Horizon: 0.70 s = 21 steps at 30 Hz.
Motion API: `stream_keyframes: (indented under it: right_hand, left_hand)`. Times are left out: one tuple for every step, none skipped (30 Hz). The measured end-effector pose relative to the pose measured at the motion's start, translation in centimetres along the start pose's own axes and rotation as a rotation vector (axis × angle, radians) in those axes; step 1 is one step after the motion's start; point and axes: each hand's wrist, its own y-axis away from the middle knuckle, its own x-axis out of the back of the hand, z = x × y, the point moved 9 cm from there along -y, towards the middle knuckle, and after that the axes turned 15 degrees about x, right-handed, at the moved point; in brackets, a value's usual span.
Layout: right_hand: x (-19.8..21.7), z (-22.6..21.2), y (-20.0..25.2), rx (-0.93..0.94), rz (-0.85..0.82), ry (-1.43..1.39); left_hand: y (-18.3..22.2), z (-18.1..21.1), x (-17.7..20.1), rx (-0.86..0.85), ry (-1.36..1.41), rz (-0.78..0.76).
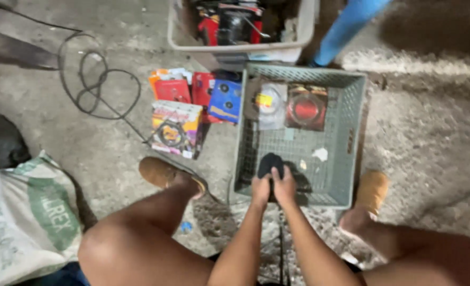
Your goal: Sort through a crate of motorcycle parts and place selected items into a bag
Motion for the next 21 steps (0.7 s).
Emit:
stream_keyframes:
  right_hand:
    - [0.4, -1.9, 0.0, 0.014, -0.008, 0.000]
    - [0.9, -4.2, -0.5, 0.067, 0.038, -0.085]
    - [1.4, -6.6, -1.0, 0.120, 0.083, -0.170]
    - [1.4, -8.8, -2.3, 0.137, 0.075, -0.176]
    - [1.3, -11.6, -3.6, 0.220, 0.064, -0.213]
    - [1.5, -14.0, -4.2, 0.293, 0.050, -0.243]
    - [1.2, -15.0, -5.5, 0.301, 0.039, -0.243]
    - [0.9, -16.1, -7.0, 0.313, 0.028, -0.336]
    - [0.5, -17.2, -8.6, 0.324, 0.017, -0.429]
    - [0.5, -17.9, -10.8, 0.332, 0.011, -0.428]
    - [0.9, -17.6, -13.1, 0.231, 0.072, -0.499]
    - [1.4, -16.9, -15.2, 0.124, 0.139, -0.568]
    - [2.1, -18.9, -16.9, 0.126, 0.140, -0.566]
    - [2.8, -21.2, -18.4, 0.149, 0.173, -0.745]
    - [3.6, -23.4, -19.9, 0.170, 0.205, -0.924]
    - [4.1, -24.0, -21.9, 0.180, 0.206, -0.927]
    - [5.3, -25.3, -23.7, 0.286, 0.215, -0.805]
    - [6.2, -26.7, -25.4, 0.388, 0.222, -0.682]
    - [6.7, -29.1, -25.7, 0.397, 0.220, -0.685]
    - [5.9, -30.8, -25.7, 0.330, 0.061, -0.628]
    - [5.2, -32.4, -25.5, 0.262, -0.098, -0.569]
  left_hand:
    - [1.1, 0.9, 0.2, -0.006, 0.014, 0.006]
    - [1.8, 2.2, -0.2, -0.002, 0.018, -0.065]
    - [2.6, 3.6, -0.7, 0.001, 0.021, -0.135]
    - [3.4, 6.1, -0.1, -0.012, 0.034, -0.127]
    - [4.4, 9.2, 0.1, -0.083, 0.248, -0.235]
    - [5.9, 11.5, 0.4, -0.146, 0.461, -0.344]
    - [9.4, 16.0, 2.2, -0.150, 0.472, -0.338]
    - [13.3, 20.1, 4.3, -0.172, 0.429, -0.258]
    - [17.8, 23.7, 6.6, -0.192, 0.386, -0.178]
    - [14.8, 25.2, 6.9, -0.197, 0.394, -0.177]
    - [12.2, 27.4, 7.2, -0.295, 0.286, -0.146]
    - [9.7, 29.4, 7.1, -0.388, 0.171, -0.119]
    - [9.9, 31.8, 7.5, -0.389, 0.173, -0.121]
    - [11.2, 35.0, 8.1, -0.535, 0.085, -0.076]
    - [12.5, 38.1, 8.6, -0.680, -0.003, -0.028]
    - [13.1, 39.9, 8.9, -0.690, 0.000, -0.029]
    - [14.4, 42.1, 9.1, -0.797, -0.048, -0.003]
    - [15.9, 44.2, 9.5, -0.901, -0.095, 0.027]
    - [14.2, 45.6, 9.2, -0.909, -0.091, 0.030]
    - [12.2, 46.4, 8.2, -0.891, -0.132, -0.028]
    - [10.3, 47.1, 7.1, -0.871, -0.173, -0.086]
